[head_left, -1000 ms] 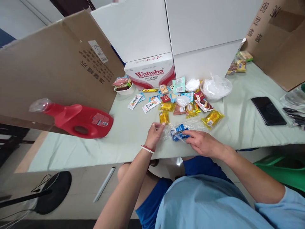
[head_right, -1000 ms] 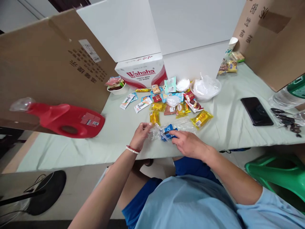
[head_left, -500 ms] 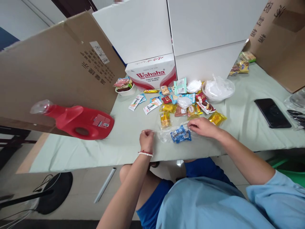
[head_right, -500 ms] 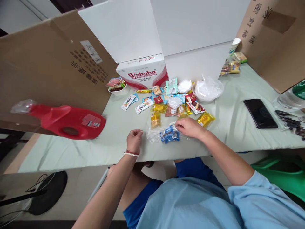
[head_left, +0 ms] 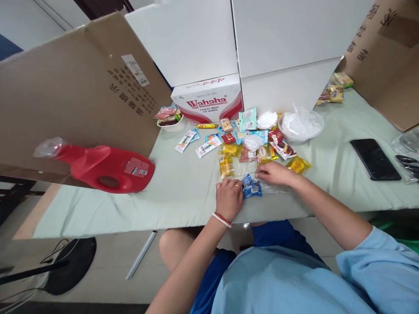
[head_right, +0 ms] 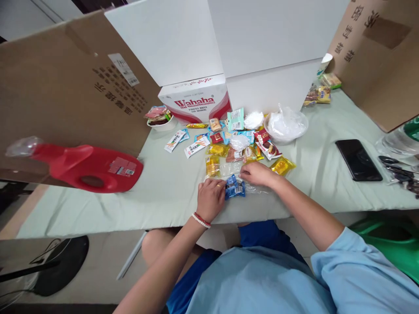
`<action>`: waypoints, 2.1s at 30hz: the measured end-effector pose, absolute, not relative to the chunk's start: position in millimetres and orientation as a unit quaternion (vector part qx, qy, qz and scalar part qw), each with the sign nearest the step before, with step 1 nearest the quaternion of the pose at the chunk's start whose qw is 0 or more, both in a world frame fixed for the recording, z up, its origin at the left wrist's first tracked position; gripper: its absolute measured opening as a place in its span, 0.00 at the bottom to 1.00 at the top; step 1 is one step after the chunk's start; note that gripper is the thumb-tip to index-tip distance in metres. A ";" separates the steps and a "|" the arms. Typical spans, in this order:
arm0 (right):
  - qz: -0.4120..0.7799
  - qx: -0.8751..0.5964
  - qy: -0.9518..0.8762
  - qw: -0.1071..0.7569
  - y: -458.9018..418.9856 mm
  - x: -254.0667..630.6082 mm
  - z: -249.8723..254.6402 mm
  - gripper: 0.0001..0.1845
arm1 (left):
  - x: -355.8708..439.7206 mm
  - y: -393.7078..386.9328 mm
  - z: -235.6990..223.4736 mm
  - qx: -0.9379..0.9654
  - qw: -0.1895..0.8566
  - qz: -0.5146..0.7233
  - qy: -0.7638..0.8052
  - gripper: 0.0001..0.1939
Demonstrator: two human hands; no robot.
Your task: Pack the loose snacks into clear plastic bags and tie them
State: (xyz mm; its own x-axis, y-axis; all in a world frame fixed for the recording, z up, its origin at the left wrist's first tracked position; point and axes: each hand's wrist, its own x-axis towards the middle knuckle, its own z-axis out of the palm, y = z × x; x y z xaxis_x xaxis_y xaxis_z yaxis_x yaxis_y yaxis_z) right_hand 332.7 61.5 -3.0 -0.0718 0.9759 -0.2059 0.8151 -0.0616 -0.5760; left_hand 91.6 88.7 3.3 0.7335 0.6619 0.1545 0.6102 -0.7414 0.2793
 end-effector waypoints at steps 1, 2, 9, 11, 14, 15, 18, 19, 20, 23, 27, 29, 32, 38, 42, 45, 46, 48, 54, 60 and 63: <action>0.292 -0.674 -0.665 0.134 65.1 330.5 -2.2 0.19 | 91.1 91.1 -2.6 0.922 0.108 0.117 0.353 0.12; 0.288 -0.684 -0.658 0.127 69.5 327.8 -1.9 0.21 | 89.7 92.7 -7.7 0.920 0.111 0.120 0.356 0.11; 0.362 -0.675 -0.626 0.146 100.1 305.3 -13.4 0.11 | 84.4 96.7 -17.8 0.887 0.111 0.185 0.407 0.19; 0.400 -0.655 -0.618 0.171 101.5 304.3 -15.6 0.08 | 83.9 99.2 -15.6 0.887 0.102 0.155 0.422 0.19; 0.451 -0.632 -0.594 0.210 95.7 310.9 -15.0 0.09 | 81.5 101.0 -9.6 0.900 0.100 0.149 0.397 0.12; 0.467 -0.622 -0.586 0.227 92.1 314.4 -14.4 0.10 | 80.9 100.6 -7.2 0.903 0.101 0.159 0.385 0.10; 0.500 -0.592 -0.573 0.268 79.0 323.8 -14.0 0.12 | 82.1 97.2 -1.3 0.905 0.103 0.203 0.359 0.11; 0.506 -0.586 -0.570 0.275 74.4 325.4 -14.6 0.12 | 83.7 96.0 -0.3 0.903 0.103 0.214 0.357 0.11; 0.511 -0.583 -0.567 0.280 70.0 326.1 -15.7 0.13 | 85.8 94.9 -0.2 0.900 0.101 0.222 0.360 0.11; 0.507 -0.591 -0.560 0.282 57.8 324.0 -19.0 0.15 | 93.8 94.2 -4.4 0.884 0.099 0.224 0.398 0.10; 0.431 -0.638 -0.564 0.299 45.5 323.3 -17.2 0.25 | 102.8 96.4 -15.2 0.873 0.109 0.207 0.428 0.09; 0.411 -0.648 -0.571 0.292 42.3 327.2 -13.8 0.28 | 104.9 97.1 -19.3 0.874 0.113 0.201 0.428 0.10; 0.401 -0.646 -0.598 0.254 42.9 336.1 -10.0 0.19 | 104.9 98.3 -22.8 0.871 0.115 0.199 0.433 0.10; 0.263 -0.705 -0.634 0.180 49.7 338.5 -1.1 0.08 | 95.9 104.1 -28.8 0.869 0.115 0.197 0.440 0.11; 0.091 -0.674 -0.710 0.182 43.9 312.2 15.0 0.11 | 91.7 108.5 -31.9 0.872 0.123 0.173 0.441 0.15; 0.121 -0.582 -0.784 0.178 39.3 289.4 18.0 0.11 | 86.9 114.5 -31.9 0.873 0.182 0.159 0.424 0.17; 0.151 -0.566 -0.792 0.172 38.7 284.4 15.9 0.10 | 83.5 116.9 -31.7 0.875 0.216 0.153 0.406 0.16; 0.202 -0.564 -0.782 0.171 39.1 279.8 8.1 0.10 | 72.9 122.0 -31.5 0.876 0.287 0.138 0.363 0.17; 0.264 -0.562 -0.746 0.242 42.5 287.6 -14.4 0.12 | 15.7 147.0 -30.2 0.878 0.317 0.075 0.350 0.18; 0.283 -0.580 -0.721 0.253 40.3 283.6 -13.5 0.11 | -15.0 154.1 -4.3 0.813 0.138 0.256 0.505 0.06; 0.285 -0.593 -0.711 0.248 40.1 279.4 -11.4 0.12 | 11.6 108.0 16.6 0.825 0.025 0.358 0.437 0.07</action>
State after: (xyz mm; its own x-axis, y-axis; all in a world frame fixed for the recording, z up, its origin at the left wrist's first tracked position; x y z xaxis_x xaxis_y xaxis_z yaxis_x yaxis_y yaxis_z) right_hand 279.4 40.1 -11.4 -0.1739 0.9846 0.0156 0.7020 0.1351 -0.6993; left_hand 11.6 108.0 16.6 0.3629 0.7386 0.5681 0.7028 -0.6173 0.3537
